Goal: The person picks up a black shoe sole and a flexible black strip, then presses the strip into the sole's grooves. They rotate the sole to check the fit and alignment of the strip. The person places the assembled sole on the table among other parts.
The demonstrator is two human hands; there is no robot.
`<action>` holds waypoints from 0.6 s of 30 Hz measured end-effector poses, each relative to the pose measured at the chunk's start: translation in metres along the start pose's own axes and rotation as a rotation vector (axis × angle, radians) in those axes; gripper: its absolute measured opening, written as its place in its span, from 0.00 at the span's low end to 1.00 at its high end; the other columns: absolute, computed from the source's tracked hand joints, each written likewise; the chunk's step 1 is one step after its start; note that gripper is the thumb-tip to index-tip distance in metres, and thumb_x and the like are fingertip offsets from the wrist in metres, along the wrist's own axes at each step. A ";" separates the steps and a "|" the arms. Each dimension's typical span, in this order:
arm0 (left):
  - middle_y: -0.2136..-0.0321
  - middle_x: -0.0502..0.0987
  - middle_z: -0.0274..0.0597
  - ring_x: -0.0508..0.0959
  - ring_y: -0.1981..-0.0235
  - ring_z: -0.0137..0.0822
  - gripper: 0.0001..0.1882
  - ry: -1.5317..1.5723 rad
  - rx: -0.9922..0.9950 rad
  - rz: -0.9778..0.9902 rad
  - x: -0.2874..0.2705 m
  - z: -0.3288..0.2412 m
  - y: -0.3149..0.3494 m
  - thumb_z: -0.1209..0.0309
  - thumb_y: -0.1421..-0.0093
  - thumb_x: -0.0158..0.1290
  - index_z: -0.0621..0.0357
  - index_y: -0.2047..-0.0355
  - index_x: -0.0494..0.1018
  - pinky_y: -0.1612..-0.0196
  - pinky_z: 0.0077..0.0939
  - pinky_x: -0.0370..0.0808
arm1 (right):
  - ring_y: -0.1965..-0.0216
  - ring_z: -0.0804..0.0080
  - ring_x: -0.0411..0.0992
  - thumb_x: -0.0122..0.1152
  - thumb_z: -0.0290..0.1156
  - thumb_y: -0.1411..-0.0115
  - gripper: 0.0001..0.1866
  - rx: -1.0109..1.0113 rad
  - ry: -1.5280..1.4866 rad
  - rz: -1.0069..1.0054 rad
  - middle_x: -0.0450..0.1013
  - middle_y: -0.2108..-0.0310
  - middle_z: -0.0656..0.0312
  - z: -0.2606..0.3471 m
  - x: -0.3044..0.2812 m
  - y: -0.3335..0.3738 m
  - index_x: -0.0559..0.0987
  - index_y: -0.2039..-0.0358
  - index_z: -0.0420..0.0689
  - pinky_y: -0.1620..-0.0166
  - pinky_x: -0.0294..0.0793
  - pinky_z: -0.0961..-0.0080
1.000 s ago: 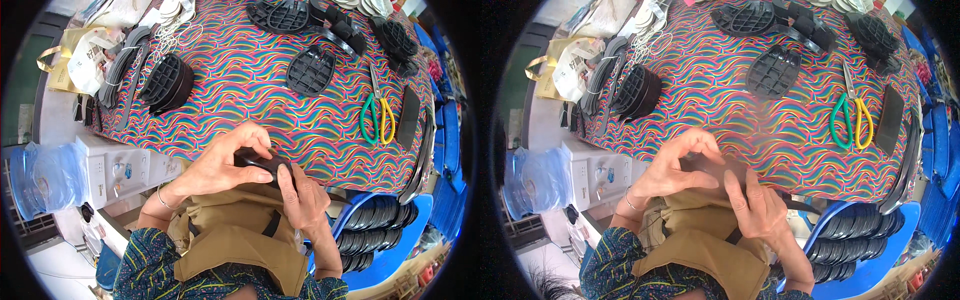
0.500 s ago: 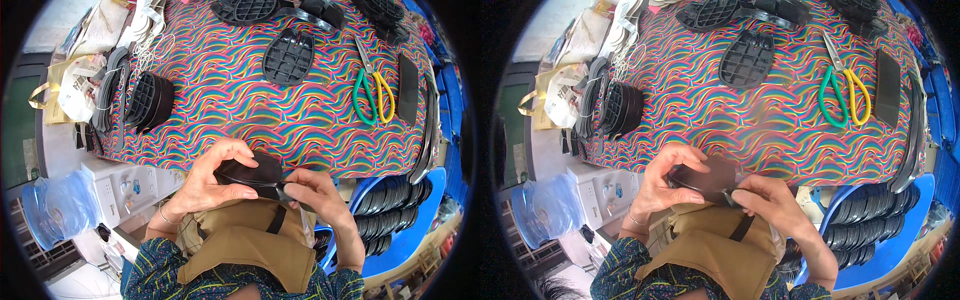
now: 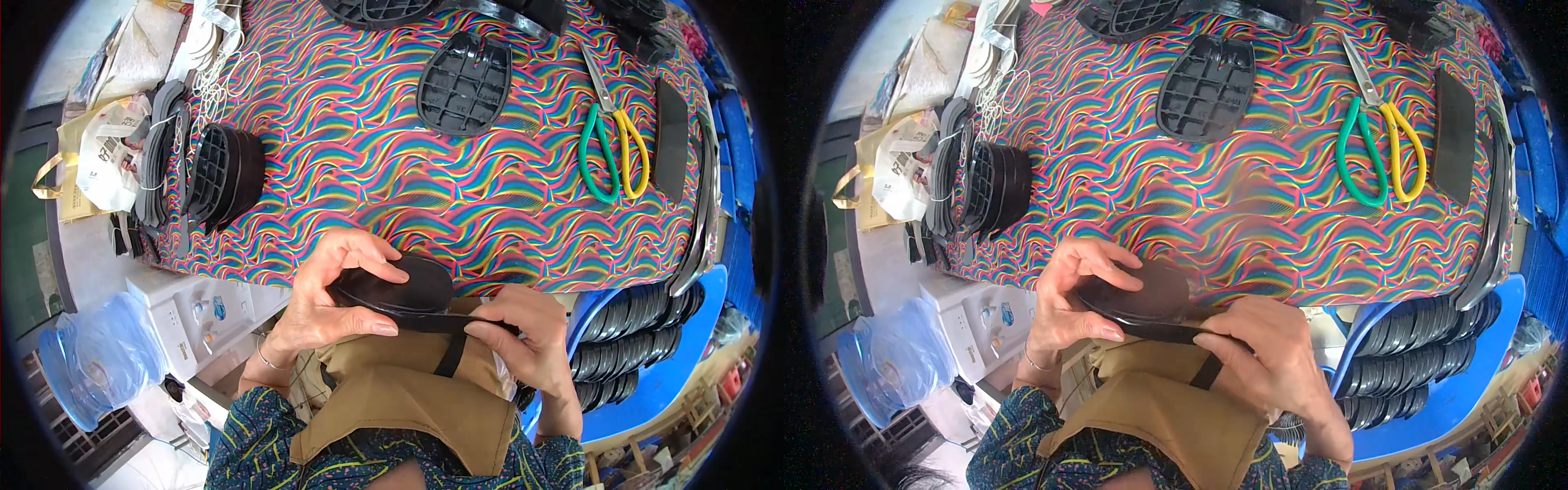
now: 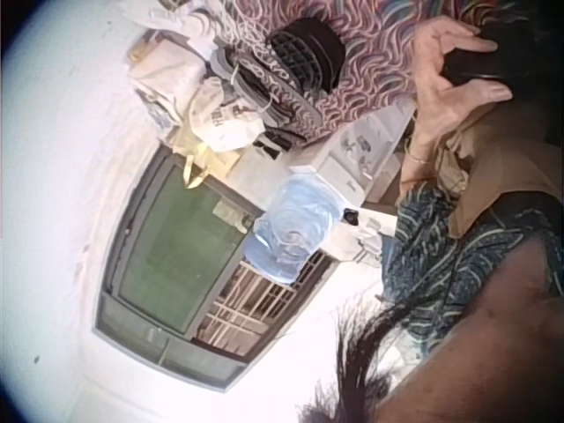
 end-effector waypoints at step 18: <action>0.59 0.76 0.48 0.74 0.50 0.36 0.37 0.061 0.036 0.060 -0.002 0.001 -0.015 0.72 0.59 0.72 0.59 0.52 0.62 0.42 0.31 0.64 | 0.76 0.76 0.74 0.66 0.25 0.45 0.06 0.339 -0.250 0.065 0.77 0.76 0.60 -0.032 0.009 -0.016 0.82 0.68 0.37 0.72 0.71 0.78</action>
Point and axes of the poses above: each hand's wrist, its own y-axis away from the middle knuckle, its own x-axis out of the palm, z = x × y, the point moved 5 cm from there along -y, towards the middle knuckle
